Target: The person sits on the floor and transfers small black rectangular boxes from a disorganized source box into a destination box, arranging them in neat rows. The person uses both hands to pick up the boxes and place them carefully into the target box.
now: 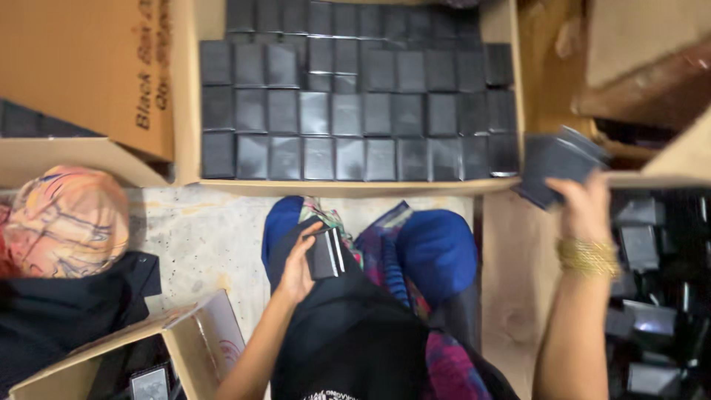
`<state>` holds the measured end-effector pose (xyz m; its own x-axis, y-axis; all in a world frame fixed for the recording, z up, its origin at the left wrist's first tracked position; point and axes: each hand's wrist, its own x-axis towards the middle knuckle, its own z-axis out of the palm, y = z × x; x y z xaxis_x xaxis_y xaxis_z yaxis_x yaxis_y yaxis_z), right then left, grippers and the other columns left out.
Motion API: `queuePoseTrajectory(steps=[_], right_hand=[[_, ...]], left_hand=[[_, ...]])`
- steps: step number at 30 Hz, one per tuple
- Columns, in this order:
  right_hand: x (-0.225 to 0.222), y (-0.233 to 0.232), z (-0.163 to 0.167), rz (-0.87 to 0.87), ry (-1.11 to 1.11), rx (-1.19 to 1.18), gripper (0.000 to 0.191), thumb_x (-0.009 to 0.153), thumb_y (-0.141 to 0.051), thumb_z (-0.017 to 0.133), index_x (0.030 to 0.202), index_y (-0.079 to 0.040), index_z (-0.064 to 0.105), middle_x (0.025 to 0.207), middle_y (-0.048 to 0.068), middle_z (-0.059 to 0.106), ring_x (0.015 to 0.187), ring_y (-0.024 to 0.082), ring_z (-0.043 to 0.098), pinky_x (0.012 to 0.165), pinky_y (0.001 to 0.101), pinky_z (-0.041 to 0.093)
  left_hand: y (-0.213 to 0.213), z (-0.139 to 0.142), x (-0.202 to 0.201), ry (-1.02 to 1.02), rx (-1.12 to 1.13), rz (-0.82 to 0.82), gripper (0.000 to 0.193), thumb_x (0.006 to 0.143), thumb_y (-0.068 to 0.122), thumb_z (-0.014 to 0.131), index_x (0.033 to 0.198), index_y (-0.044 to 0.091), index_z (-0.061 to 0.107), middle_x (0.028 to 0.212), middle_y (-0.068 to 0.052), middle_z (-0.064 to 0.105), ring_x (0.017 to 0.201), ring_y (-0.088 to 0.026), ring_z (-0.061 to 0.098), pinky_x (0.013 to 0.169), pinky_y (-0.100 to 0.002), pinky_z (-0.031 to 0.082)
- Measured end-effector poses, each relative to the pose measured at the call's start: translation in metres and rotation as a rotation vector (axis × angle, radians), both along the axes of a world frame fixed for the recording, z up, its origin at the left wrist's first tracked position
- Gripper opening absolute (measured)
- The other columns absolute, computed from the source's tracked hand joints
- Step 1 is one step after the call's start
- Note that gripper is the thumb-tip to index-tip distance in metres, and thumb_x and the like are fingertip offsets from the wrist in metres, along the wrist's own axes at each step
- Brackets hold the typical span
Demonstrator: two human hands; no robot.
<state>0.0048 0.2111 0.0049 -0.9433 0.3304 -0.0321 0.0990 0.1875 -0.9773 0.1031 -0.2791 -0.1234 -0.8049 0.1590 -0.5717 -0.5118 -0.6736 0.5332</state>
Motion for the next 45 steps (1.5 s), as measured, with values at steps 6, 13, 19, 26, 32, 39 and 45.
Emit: queuePoseTrajectory(steps=[6, 13, 19, 26, 32, 39, 45], right_hand=[[-0.216, -0.276, 0.036, 0.52, -0.068, -0.093, 0.092, 0.08, -0.01, 0.075, 0.16, -0.006, 0.029, 0.135, 0.011, 0.058, 0.122, 0.02, 0.057, 0.105, 0.0314, 0.046], [-0.361, -0.407, -0.057, 0.384, -0.638, 0.332, 0.099, 0.073, -0.026, 0.087, 0.149, 0.002, 0.03, 0.123, 0.024, 0.06, 0.1, 0.035, 0.067, 0.081, 0.0489, 0.059], [-0.371, -0.438, -0.091, 0.624, -0.962, 0.396, 0.082, 0.072, -0.025, 0.072, 0.147, -0.004, 0.049, 0.145, 0.02, 0.045, 0.133, 0.042, 0.045, 0.108, 0.0548, 0.042], [-0.273, -0.448, -0.017, 0.678, 0.083, 0.742, 0.069, 0.1, -0.045, 0.071, 0.14, 0.007, 0.051, 0.131, 0.026, 0.052, 0.123, 0.04, 0.054, 0.105, 0.0444, 0.045], [-0.172, -0.452, 0.034, 1.207, -0.149, 0.487, 0.09, 0.087, -0.038, 0.079, 0.15, 0.003, 0.029, 0.128, 0.018, 0.058, 0.123, 0.022, 0.058, 0.104, 0.0382, 0.047], [-0.298, -0.404, -0.027, 0.486, -0.349, -0.276, 0.067, 0.088, -0.031, 0.073, 0.138, -0.004, 0.039, 0.133, 0.013, 0.059, 0.123, 0.029, 0.06, 0.103, 0.0494, 0.053], [-0.336, -0.421, -0.09, 0.707, -0.535, 0.9, 0.082, 0.104, -0.065, 0.03, 0.143, 0.004, 0.05, 0.15, 0.029, 0.048, 0.142, 0.043, 0.042, 0.119, 0.0486, 0.03]], left_hand=[[-0.032, -0.006, 0.001, 0.052, 0.119, 0.148, 0.05, 0.095, 0.027, 0.055, 0.143, 0.011, 0.05, 0.127, -0.014, 0.065, 0.112, -0.029, 0.067, 0.093, -0.046, 0.058], [-0.09, -0.009, 0.005, 0.019, 0.109, 0.264, 0.058, 0.095, 0.032, 0.055, 0.147, 0.008, 0.049, 0.132, -0.014, 0.065, 0.117, -0.027, 0.065, 0.1, -0.043, 0.054], [-0.115, -0.009, -0.006, 0.066, 0.238, 0.29, 0.059, 0.096, 0.032, 0.057, 0.149, 0.008, 0.047, 0.133, -0.014, 0.063, 0.121, -0.026, 0.062, 0.102, -0.041, 0.051], [-0.133, 0.044, -0.063, 0.247, 0.165, 0.386, 0.06, 0.099, 0.028, 0.057, 0.154, 0.011, 0.038, 0.143, -0.014, 0.054, 0.127, -0.026, 0.058, 0.107, -0.042, 0.048], [-0.11, 0.067, -0.166, 0.47, -0.475, 0.357, 0.067, 0.113, 0.035, 0.042, 0.167, 0.009, 0.012, 0.163, -0.017, 0.028, 0.151, -0.027, 0.029, 0.124, -0.041, 0.022], [-0.1, 0.046, -0.121, 0.351, -0.63, 0.422, 0.071, 0.108, 0.037, 0.043, 0.166, 0.006, 0.016, 0.159, -0.016, 0.031, 0.137, -0.028, 0.039, 0.116, -0.037, 0.032], [-0.12, 0.016, -0.033, -0.033, -0.676, 0.395, 0.056, 0.097, 0.024, 0.055, 0.15, 0.007, 0.043, 0.141, -0.011, 0.046, 0.115, -0.021, 0.056, 0.092, -0.033, 0.051]])
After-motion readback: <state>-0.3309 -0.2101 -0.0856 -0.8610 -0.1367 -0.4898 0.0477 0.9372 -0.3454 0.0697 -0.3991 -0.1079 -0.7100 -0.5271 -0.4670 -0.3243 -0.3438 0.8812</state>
